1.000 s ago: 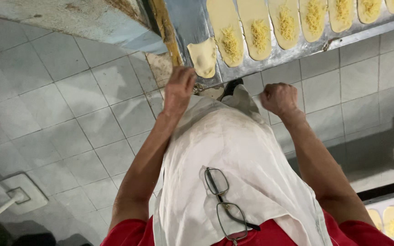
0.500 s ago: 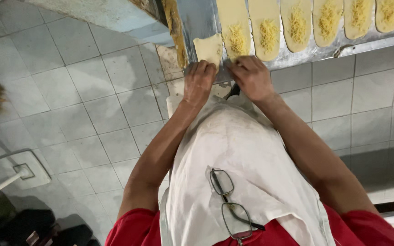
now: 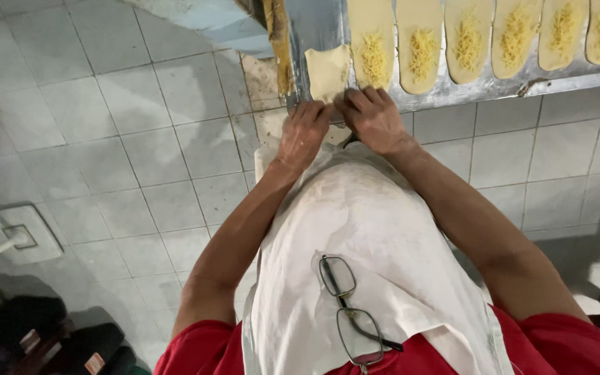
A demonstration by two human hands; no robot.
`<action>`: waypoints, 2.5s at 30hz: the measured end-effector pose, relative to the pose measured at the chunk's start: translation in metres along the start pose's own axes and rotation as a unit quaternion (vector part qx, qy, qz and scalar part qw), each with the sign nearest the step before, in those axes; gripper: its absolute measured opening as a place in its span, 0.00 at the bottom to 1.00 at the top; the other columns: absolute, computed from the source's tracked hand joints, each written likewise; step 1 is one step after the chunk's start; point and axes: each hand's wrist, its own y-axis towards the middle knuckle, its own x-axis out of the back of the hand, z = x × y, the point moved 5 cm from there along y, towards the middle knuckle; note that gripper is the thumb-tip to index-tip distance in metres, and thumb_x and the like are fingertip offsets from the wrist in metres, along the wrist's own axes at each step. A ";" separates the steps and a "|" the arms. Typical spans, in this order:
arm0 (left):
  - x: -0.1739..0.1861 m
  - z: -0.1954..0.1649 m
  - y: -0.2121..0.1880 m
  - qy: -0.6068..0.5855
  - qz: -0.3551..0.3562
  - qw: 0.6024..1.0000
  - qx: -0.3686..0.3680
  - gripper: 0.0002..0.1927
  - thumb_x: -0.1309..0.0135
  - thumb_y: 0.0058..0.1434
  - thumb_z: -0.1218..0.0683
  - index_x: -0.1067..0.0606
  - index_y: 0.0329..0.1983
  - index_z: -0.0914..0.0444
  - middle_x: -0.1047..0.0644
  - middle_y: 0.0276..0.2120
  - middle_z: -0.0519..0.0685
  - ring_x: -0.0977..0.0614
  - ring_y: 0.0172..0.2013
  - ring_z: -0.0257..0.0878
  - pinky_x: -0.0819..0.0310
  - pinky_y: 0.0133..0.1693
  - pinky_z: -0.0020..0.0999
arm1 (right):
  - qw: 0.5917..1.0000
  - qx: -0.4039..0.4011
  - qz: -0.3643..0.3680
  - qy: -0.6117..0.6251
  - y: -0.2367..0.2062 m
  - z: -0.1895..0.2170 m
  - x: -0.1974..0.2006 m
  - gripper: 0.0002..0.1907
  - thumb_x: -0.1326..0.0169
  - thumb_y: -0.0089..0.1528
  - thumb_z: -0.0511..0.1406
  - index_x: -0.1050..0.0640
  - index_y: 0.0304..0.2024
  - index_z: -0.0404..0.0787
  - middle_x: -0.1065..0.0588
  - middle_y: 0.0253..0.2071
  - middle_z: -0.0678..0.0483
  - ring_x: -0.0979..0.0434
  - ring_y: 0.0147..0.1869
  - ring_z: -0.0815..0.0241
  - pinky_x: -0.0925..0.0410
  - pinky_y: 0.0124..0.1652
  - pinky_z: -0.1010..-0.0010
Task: The person prepares pastries by first using a small grater to add cheese to flat pieces of dough on a metal tray, and then folding the dough over the filling by hand.
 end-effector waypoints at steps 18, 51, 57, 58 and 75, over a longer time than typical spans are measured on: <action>0.013 0.029 0.002 0.076 0.046 0.996 -0.022 0.25 0.44 0.58 0.64 0.27 0.60 0.73 0.25 0.48 0.56 0.25 0.50 0.48 0.30 0.55 0.43 | 0.996 -0.067 0.006 -0.065 0.008 0.001 -0.018 0.13 0.38 0.62 0.33 0.17 0.49 0.37 0.23 0.46 0.52 0.25 0.47 0.55 0.32 0.46 0.61; -0.035 0.083 0.204 -0.084 0.025 0.994 0.060 0.11 0.42 0.64 0.60 0.25 0.48 0.70 0.26 0.43 0.58 0.24 0.47 0.55 0.28 0.48 0.49 | 0.986 -0.141 -0.084 0.015 0.090 -0.183 0.019 0.10 0.32 0.57 0.33 0.15 0.40 0.39 0.21 0.36 0.48 0.22 0.41 0.50 0.28 0.40 0.59; -0.069 0.075 0.234 -0.027 0.062 0.979 0.190 0.08 0.37 0.64 0.58 0.25 0.39 0.64 0.25 0.40 0.55 0.21 0.44 0.53 0.26 0.46 0.47 | 0.993 -0.111 -0.024 0.042 0.102 -0.209 -0.006 0.08 0.35 0.56 0.36 0.17 0.37 0.41 0.20 0.38 0.52 0.20 0.45 0.52 0.28 0.46 0.62; -0.072 0.077 0.231 -0.045 0.082 0.972 0.214 0.08 0.37 0.63 0.58 0.25 0.39 0.64 0.24 0.40 0.54 0.20 0.43 0.52 0.25 0.45 0.47 | 0.991 -0.112 -0.010 0.069 0.100 -0.212 -0.009 0.08 0.35 0.58 0.36 0.18 0.38 0.40 0.21 0.39 0.52 0.20 0.45 0.52 0.29 0.47 0.62; -0.045 -0.025 0.101 0.018 0.034 0.998 0.048 0.10 0.40 0.58 0.67 0.20 0.43 0.67 0.24 0.39 0.54 0.19 0.43 0.48 0.19 0.43 0.40 | 0.994 -0.073 0.014 0.076 0.003 -0.120 0.046 0.03 0.36 0.56 0.33 0.16 0.32 0.40 0.26 0.35 0.49 0.25 0.43 0.49 0.31 0.41 0.59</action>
